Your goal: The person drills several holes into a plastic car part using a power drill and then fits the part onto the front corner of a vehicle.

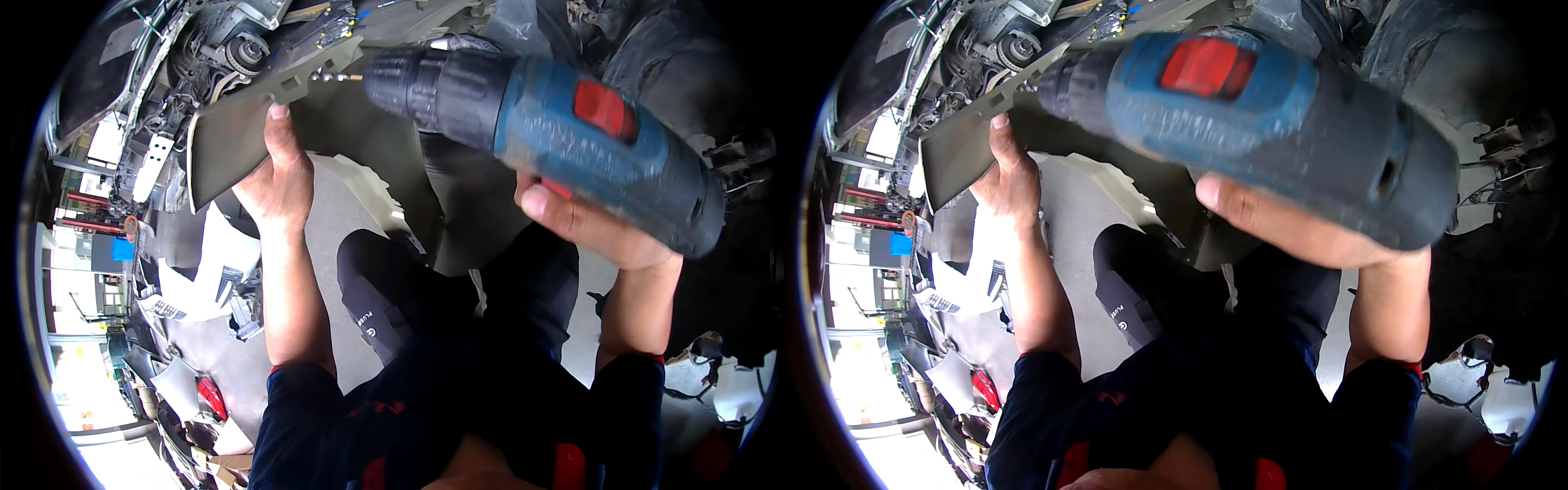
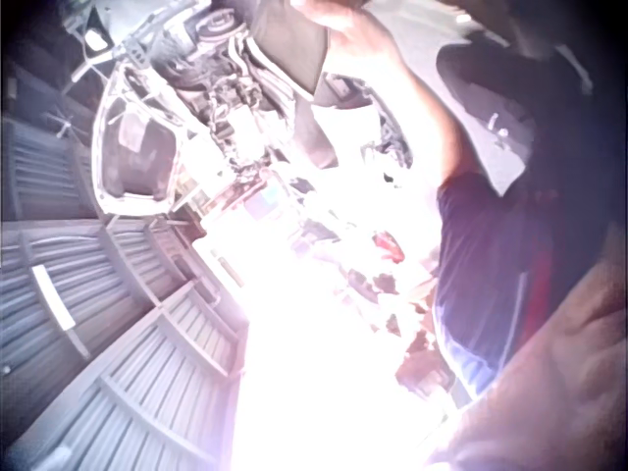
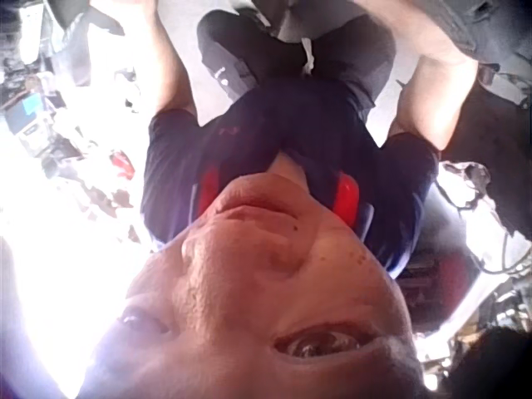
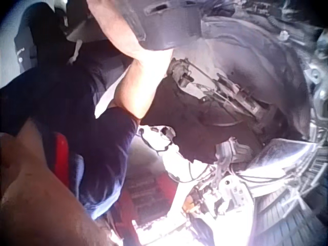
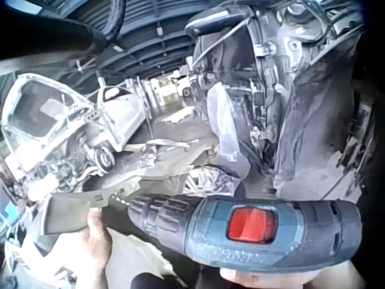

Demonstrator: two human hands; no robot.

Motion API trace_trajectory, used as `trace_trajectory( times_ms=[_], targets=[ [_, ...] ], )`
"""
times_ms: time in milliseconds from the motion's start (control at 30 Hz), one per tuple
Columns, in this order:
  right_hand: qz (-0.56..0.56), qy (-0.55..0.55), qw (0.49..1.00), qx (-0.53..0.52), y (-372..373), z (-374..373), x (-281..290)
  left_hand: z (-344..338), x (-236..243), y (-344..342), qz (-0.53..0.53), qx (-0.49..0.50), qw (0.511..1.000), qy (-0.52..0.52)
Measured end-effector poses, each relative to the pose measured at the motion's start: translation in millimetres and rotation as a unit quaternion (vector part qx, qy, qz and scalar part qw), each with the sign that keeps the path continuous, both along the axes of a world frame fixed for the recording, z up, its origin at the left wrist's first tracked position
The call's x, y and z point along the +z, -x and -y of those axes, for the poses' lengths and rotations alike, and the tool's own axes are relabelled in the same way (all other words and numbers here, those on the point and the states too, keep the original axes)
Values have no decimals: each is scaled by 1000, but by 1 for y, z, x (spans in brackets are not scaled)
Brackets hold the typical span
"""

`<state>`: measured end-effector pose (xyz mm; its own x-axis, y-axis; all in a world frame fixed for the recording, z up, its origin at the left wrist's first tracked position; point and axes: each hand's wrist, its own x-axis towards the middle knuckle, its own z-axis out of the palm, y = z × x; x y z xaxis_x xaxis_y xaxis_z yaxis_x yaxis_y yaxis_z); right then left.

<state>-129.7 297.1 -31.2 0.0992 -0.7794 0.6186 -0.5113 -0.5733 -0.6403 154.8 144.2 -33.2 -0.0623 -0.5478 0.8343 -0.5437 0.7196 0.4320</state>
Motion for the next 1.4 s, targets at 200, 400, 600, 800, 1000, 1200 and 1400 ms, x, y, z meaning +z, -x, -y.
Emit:
trace_trajectory(
  times_ms=[200, 400, 600, 800, 1000, 1200, 1400],
  targets=[
    [40, -177, 981, 73, 10, -9, 10, 6, -5, 1, -7, 35, 999, -25],
    [58, -88, 989, 99, 8, 6, -32, 20, -14, -5, -67, 38, 995, -68],
    [39, -82, 992, 89, 15, 24, -41, 22, -13, -9, -53, 55, 991, -111],
    [4, -63, 996, 58, 18, 33, -32, 24, -11, -16, -48, 49, 991, -112],
    [-77, 92, 992, -39, 13, 43, -30, 22, -10, -21, -28, 51, 995, -78],
    [-12, 9, 1000, 17, 9, 52, -19, 25, -9, -18, 53, 73, 996, 25],
    [50, -56, 995, 66, 12, 50, -11, 18, -6, -6, -35, 38, 998, -26]
  ],
)
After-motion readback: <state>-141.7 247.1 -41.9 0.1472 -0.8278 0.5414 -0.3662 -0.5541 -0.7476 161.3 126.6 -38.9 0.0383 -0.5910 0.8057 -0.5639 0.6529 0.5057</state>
